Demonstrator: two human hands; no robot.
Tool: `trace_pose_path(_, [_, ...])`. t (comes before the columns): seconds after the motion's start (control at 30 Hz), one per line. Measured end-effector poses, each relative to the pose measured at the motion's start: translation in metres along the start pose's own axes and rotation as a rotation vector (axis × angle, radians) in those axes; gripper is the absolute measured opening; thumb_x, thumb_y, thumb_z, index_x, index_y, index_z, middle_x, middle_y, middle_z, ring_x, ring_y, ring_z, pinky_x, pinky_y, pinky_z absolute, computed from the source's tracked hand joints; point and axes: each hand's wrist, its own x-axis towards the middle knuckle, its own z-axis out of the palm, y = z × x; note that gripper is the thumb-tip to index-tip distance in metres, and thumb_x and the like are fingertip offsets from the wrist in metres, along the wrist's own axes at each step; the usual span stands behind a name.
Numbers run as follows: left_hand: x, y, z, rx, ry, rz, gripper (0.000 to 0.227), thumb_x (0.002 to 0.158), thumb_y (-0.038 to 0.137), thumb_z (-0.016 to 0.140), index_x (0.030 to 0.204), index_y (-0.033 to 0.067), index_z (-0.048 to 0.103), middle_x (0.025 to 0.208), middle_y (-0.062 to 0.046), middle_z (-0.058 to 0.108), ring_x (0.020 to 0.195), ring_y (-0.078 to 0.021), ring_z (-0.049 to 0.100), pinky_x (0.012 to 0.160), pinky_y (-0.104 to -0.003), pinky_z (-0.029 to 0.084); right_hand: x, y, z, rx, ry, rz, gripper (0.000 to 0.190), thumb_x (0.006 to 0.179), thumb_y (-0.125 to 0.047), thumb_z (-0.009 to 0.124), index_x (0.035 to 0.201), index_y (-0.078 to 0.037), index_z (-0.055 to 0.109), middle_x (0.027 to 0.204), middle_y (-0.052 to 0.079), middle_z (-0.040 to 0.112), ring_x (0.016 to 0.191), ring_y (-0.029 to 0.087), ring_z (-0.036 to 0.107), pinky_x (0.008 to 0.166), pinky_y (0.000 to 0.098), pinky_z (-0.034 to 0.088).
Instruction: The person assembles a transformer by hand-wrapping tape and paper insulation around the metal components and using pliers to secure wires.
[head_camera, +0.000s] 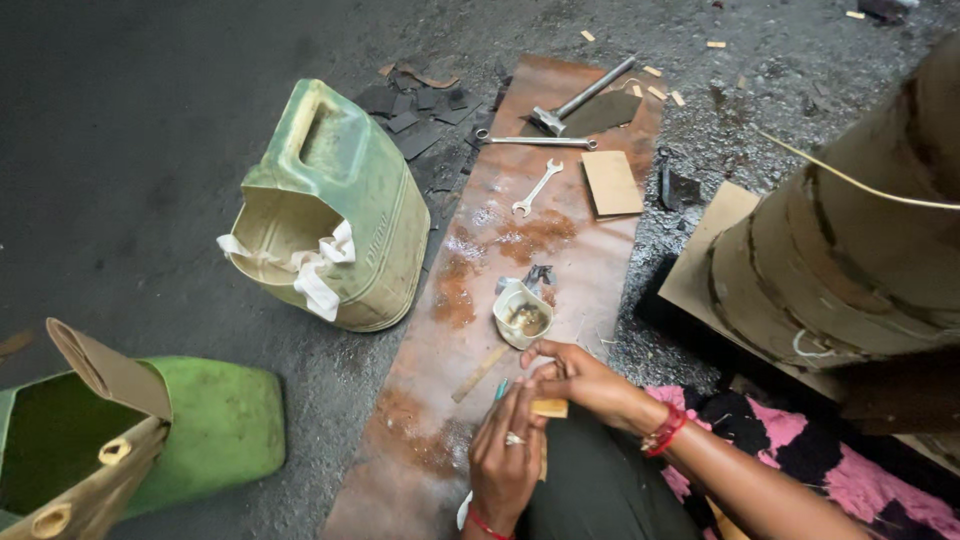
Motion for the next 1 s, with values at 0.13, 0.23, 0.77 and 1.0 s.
trace_pose_path(0.13, [-0.005,-0.015,0.001,-0.018,-0.011,-0.050,0.058,0.083,0.006,0.069,0.138,-0.0072,0.053,0.134,-0.030,0.061,0.114,-0.0428,0.066,0.091,-0.045,0.055,0.027,0.008,0.007,0.005,0.071,-0.002,0.030,0.091,-0.001,0.065,0.119,-0.004,0.055,0.085,0.007,0.074,0.073,0.013,0.072,0.065,0.0270,0.058])
trace_pose_path(0.23, [-0.015,-0.033,0.015,0.050,0.003,-0.163,0.047,0.089,0.003,0.067,0.135,0.0009,0.062,0.131,-0.020,0.069,0.114,-0.0360,0.070,0.090,-0.043,0.056,0.033,0.016,-0.001,-0.088,0.043,-0.048,0.025,0.095,-0.005,0.064,0.119,-0.001,0.061,0.087,0.005,0.075,0.075,0.011,0.070,0.066,0.0249,0.055])
trace_pose_path(0.77, [-0.063,-0.102,0.007,-0.859,0.436,-0.974,0.019,0.097,0.005,0.058,0.106,-0.0110,0.066,0.096,-0.017,0.077,0.083,-0.0192,0.075,0.080,-0.032,0.060,0.099,0.084,-0.098,-1.729,0.214,-0.310,0.033,0.088,-0.007,0.055,0.120,-0.003,0.050,0.103,0.014,0.070,0.125,0.029,0.058,0.126,0.0544,0.022])
trace_pose_path(1.0, [-0.112,-0.205,0.034,-0.517,0.023,-1.117,0.019,0.096,0.004,0.062,0.104,-0.0120,0.064,0.094,-0.020,0.075,0.082,-0.0236,0.075,0.074,-0.038,0.063,0.085,0.095,-0.108,-1.694,0.313,-0.603,0.010,0.092,-0.013,0.054,0.098,-0.007,0.059,0.089,0.014,0.065,0.108,0.030,0.064,0.124,0.0483,0.032])
